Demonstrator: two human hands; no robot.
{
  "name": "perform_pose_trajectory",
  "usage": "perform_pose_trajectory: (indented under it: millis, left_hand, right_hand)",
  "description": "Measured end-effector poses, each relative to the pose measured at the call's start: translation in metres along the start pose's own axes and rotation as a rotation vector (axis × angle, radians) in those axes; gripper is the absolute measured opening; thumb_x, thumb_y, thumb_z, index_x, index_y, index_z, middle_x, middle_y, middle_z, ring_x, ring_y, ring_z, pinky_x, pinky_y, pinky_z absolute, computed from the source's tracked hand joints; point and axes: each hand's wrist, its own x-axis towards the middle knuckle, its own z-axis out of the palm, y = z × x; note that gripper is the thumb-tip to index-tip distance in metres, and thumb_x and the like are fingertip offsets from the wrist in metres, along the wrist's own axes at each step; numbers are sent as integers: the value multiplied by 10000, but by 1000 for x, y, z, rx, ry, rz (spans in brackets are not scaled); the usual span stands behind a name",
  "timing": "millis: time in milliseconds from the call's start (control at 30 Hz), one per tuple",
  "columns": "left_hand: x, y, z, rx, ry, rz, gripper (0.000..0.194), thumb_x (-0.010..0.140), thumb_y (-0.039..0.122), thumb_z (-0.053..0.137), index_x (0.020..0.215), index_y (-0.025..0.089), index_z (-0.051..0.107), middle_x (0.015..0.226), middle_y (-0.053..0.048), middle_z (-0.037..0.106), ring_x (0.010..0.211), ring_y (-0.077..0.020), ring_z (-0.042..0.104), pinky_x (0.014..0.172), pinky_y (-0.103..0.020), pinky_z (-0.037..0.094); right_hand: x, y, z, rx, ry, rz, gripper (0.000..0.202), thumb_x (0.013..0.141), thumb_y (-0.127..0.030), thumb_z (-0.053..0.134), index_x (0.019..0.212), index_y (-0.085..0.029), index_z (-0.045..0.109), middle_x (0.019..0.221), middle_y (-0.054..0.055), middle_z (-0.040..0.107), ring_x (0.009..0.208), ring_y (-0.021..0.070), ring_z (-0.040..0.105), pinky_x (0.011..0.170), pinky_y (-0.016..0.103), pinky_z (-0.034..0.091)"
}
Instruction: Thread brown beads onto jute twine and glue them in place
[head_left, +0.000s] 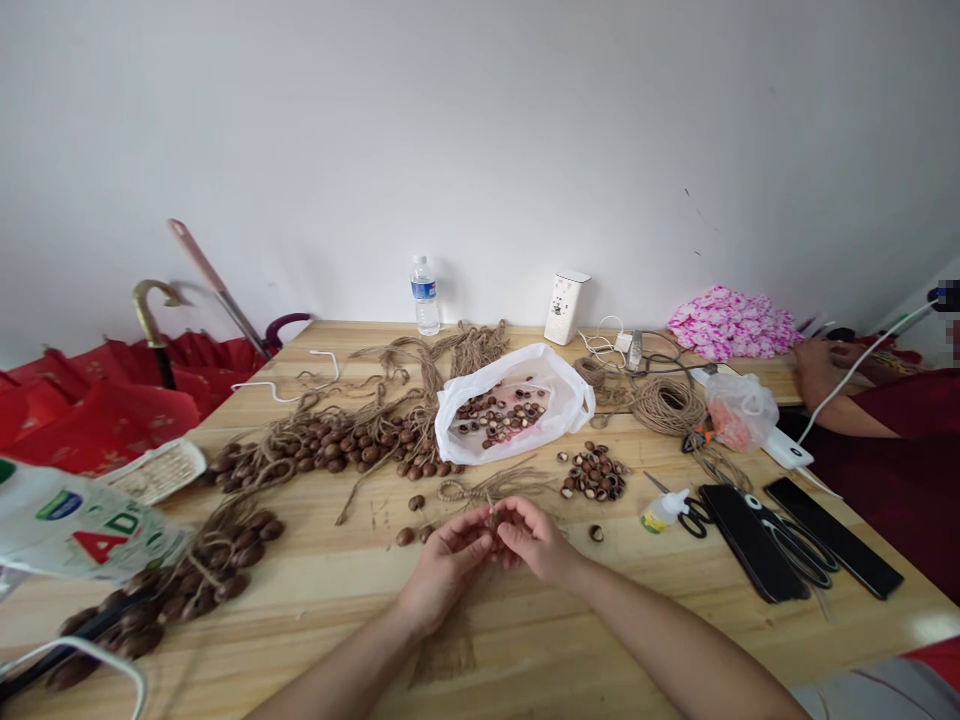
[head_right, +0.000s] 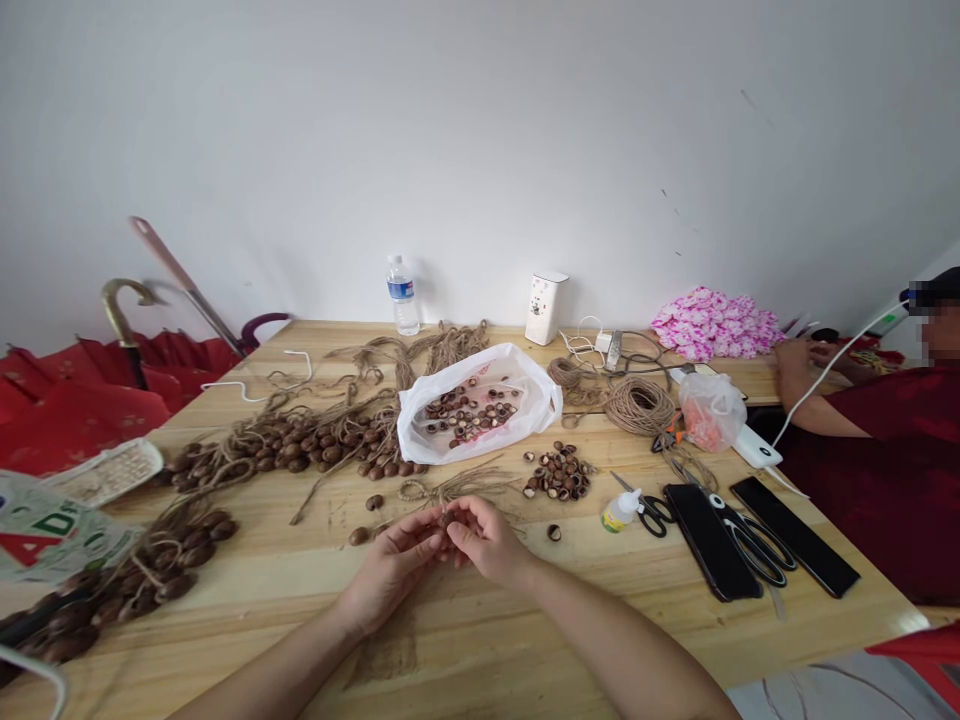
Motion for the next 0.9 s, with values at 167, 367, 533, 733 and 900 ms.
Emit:
perform_pose_trajectory:
  millis: [167, 367, 533, 733, 900]
  left_hand:
    - [1, -1, -1, 3, -4, 11, 291, 672, 156, 723, 960, 173, 689, 786, -43, 689, 686, -150, 588, 701, -310, 437]
    - [2, 2, -1, -4, -22, -9, 246, 679, 169, 722, 921, 142, 690, 747, -50, 672, 653, -141, 570, 680, -301, 419]
    - [3, 1, -3, 4, -34, -45, 203, 696, 205, 714, 879, 122, 683, 714, -53, 664, 620, -131, 560, 648, -284, 412]
    - [2, -1, -6, -7, -43, -65, 155, 722, 222, 693, 840, 122, 682, 713, -52, 661, 614, -128, 564, 649, -281, 420]
    - [4, -1, -7, -28, -46, -70, 152, 727, 223, 689, 835, 118, 681, 720, -50, 658, 605, -127, 569, 632, -278, 427]
  right_hand:
    - [2, -5, -3, 80, -28, 74, 379, 787, -498, 594, 937, -158, 520, 679, -14, 587, 528, 90, 555, 468, 192, 435]
    - [3, -5, -7, 113, -33, 103, 425, 753, -546, 608, 882, -152, 512, 595, -36, 576, 450, 81, 527, 443, 194, 408]
    - [5, -4, -9, 129, -16, 137, 426, 750, -557, 602, 867, -160, 507, 571, -43, 574, 431, 90, 529, 433, 202, 409]
    - [6, -3, -8, 123, -11, 141, 408, 782, -579, 541, 796, -174, 492, 537, -45, 560, 412, 98, 526, 405, 198, 395]
    - [7, -3, -8, 108, -9, 130, 433, 778, -601, 527, 729, -174, 478, 524, -41, 552, 400, 95, 519, 390, 193, 383]
